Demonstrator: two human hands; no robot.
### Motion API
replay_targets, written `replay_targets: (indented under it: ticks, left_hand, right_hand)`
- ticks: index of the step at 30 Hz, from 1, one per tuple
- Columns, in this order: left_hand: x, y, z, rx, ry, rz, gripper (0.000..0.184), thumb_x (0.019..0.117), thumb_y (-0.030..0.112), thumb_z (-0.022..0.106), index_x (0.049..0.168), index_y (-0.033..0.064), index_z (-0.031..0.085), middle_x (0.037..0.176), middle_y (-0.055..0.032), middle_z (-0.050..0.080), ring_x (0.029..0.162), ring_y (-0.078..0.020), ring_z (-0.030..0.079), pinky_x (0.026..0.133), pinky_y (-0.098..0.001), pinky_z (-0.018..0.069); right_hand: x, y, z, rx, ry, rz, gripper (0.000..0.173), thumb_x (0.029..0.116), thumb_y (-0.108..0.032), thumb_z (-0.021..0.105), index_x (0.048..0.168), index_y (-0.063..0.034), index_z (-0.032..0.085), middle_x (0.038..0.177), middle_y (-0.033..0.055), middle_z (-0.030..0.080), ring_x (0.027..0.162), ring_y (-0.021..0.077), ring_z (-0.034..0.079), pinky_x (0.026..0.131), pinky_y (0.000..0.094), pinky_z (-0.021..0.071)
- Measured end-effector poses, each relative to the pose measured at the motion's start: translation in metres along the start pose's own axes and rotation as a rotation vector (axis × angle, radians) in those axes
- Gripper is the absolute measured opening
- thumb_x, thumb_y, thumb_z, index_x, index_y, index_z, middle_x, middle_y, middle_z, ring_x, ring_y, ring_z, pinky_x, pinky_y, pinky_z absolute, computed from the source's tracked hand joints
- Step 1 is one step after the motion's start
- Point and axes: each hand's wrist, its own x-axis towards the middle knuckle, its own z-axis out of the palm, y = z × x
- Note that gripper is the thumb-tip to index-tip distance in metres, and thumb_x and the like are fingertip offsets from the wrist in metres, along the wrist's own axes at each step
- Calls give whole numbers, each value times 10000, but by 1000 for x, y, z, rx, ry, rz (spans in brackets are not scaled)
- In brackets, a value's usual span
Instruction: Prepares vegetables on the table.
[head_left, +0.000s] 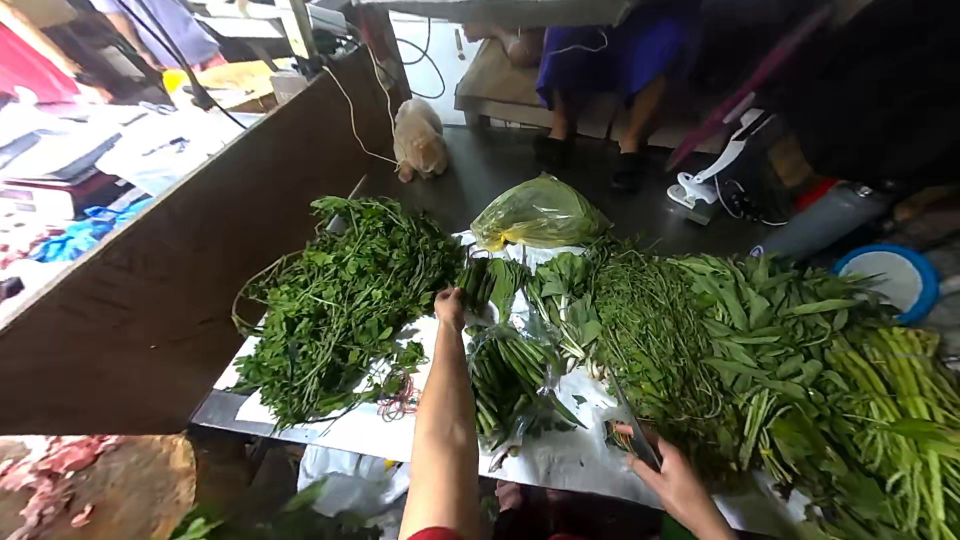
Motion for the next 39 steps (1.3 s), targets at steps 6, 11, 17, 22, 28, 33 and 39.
replay_targets:
  ticks: [6,11,17,22,28,33,39]
  left_hand:
    - [2,-1,-27,930,-176,248,468,1028,280,586,1360,-49,577,1357,-372,543,1297,-545,503,1077,-692,387]
    - [-56,15,-62,724,-183,422,480,1027,260,598,1407,-29,548,1427,-312,513,1351,-465,477,1123,-609,381]
    - [-156,-26,-126,691,-79,464,365,1042,207,574,1349,10,593,1374,-238,568,1235,-363,589,993,-541,512]
    - [-217,-62,-147,805,-106,485,311,1003,99,593,1288,-18,636,1256,-233,636,1087,-339,658,926,-481,552]
    - [-261,-67,-147,871,-83,398,344,1059,279,537,1050,-8,726,859,-146,702,776,-269,684,772,-486,559]
    - [-274,-61,-132,812,-146,316,528,1114,355,336,996,13,721,875,-139,700,845,-287,682,804,-543,526]
    - [-285,-59,-114,708,-365,239,424,1099,229,417,1500,103,465,891,-110,681,721,-215,663,718,-420,571]
  right_hand:
    - [6,-12,26,115,-46,169,740,919,-120,670,1572,-83,324,1271,187,606,926,242,673,797,419,584]
    - [41,-11,73,231,-17,77,894,878,-50,640,1629,-84,155,1134,177,615,829,211,654,724,375,579]
    - [90,2,108,-39,112,46,865,896,-30,681,1628,-86,224,1554,279,389,1403,384,458,1133,481,432]
    - [102,11,102,-251,26,116,869,942,-66,660,1649,-143,161,1525,302,408,1344,422,513,1087,505,470]
    - [77,-42,67,-655,-51,-98,599,984,-210,635,1543,-97,454,1568,241,404,1392,428,465,1131,549,416]
    - [145,-82,125,-595,-160,-311,370,1038,-251,591,1333,-39,662,1351,214,603,1258,378,583,1068,533,474]
    - [224,-100,159,-636,-246,-363,347,957,-190,707,1234,17,678,1277,272,614,1190,433,610,986,607,504]
